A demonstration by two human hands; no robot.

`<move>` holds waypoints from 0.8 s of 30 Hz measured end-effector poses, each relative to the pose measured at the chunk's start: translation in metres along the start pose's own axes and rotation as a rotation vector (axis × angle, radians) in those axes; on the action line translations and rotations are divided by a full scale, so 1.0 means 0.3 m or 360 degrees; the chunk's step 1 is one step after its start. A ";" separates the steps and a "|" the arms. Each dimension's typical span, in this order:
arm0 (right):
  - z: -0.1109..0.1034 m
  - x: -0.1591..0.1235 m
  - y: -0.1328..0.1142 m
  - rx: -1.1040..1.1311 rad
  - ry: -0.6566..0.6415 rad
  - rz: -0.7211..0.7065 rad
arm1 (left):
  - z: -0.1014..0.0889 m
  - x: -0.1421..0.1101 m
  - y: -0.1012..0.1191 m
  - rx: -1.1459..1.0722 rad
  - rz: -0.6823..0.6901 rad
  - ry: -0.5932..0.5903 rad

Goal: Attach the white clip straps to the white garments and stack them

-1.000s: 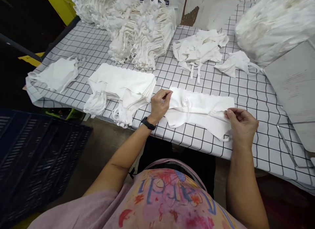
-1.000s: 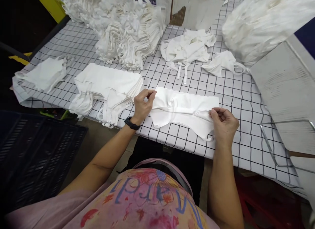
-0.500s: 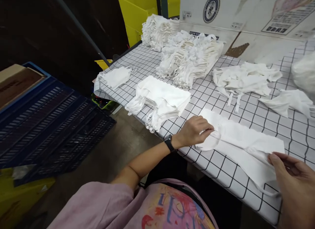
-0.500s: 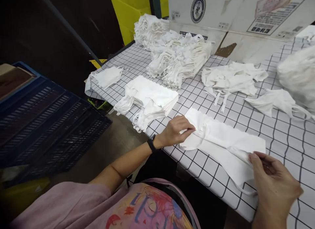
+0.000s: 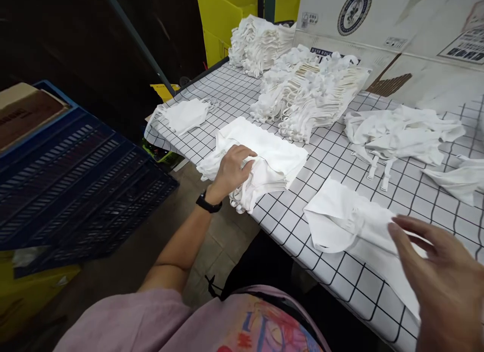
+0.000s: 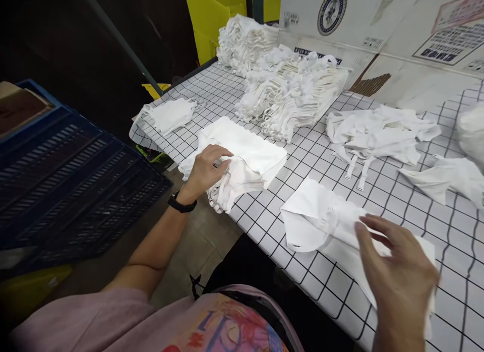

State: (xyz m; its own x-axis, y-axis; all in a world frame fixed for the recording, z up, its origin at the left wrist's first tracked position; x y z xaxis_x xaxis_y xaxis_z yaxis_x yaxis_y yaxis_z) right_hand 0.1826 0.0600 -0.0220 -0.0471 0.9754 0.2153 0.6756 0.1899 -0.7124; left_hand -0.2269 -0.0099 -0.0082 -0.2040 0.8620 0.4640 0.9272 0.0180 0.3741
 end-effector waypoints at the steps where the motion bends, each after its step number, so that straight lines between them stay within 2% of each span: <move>1: 0.042 0.014 -0.064 0.0053 -0.0059 -0.0003 | 0.006 0.007 -0.021 0.0008 0.0020 -0.0064; 2: 0.094 0.028 -0.132 0.0142 -0.0155 -0.0071 | 0.017 0.013 -0.036 0.0000 0.0048 -0.0131; 4: 0.212 0.052 -0.268 0.0285 -0.0330 -0.0345 | 0.039 0.026 -0.056 -0.0027 0.0091 -0.0228; 7: 0.401 0.082 -0.427 0.0431 -0.0474 -0.0743 | 0.060 0.050 -0.067 -0.0061 0.0125 -0.0296; 10: 0.580 0.104 -0.530 0.0377 -0.0617 -0.1032 | 0.064 0.076 -0.068 -0.0105 0.0153 -0.0389; 13: 0.704 0.111 -0.589 0.0230 -0.0793 -0.1188 | 0.060 0.102 -0.074 -0.0164 0.0136 -0.0492; 16: 0.749 0.115 -0.611 0.0127 -0.0850 -0.1232 | 0.061 0.126 -0.091 -0.0196 0.0096 -0.0563; 19: 0.747 0.126 -0.607 0.0178 -0.0818 -0.1191 | 0.066 0.149 -0.105 -0.0226 0.0129 -0.0597; 24: 0.732 0.167 -0.583 0.0593 -0.0800 -0.0839 | 0.073 0.190 -0.105 -0.0298 0.0246 -0.0702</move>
State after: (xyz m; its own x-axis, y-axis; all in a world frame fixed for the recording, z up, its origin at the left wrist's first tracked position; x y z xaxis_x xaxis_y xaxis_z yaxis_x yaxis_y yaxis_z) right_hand -0.0994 0.1003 -0.0334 -0.6744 0.6644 0.3221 0.1880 0.5763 -0.7953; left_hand -0.2609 0.0497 -0.0112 0.1209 0.9802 0.1571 0.8554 -0.1832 0.4844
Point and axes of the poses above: each hand's wrist, its own x-axis towards the middle knuckle, its own z-axis out of the palm, y = z × x, the point moved 4 cm from there along x, towards the middle knuckle, and after that the axes turned 7 degrees about x, right-handed, at the moved point
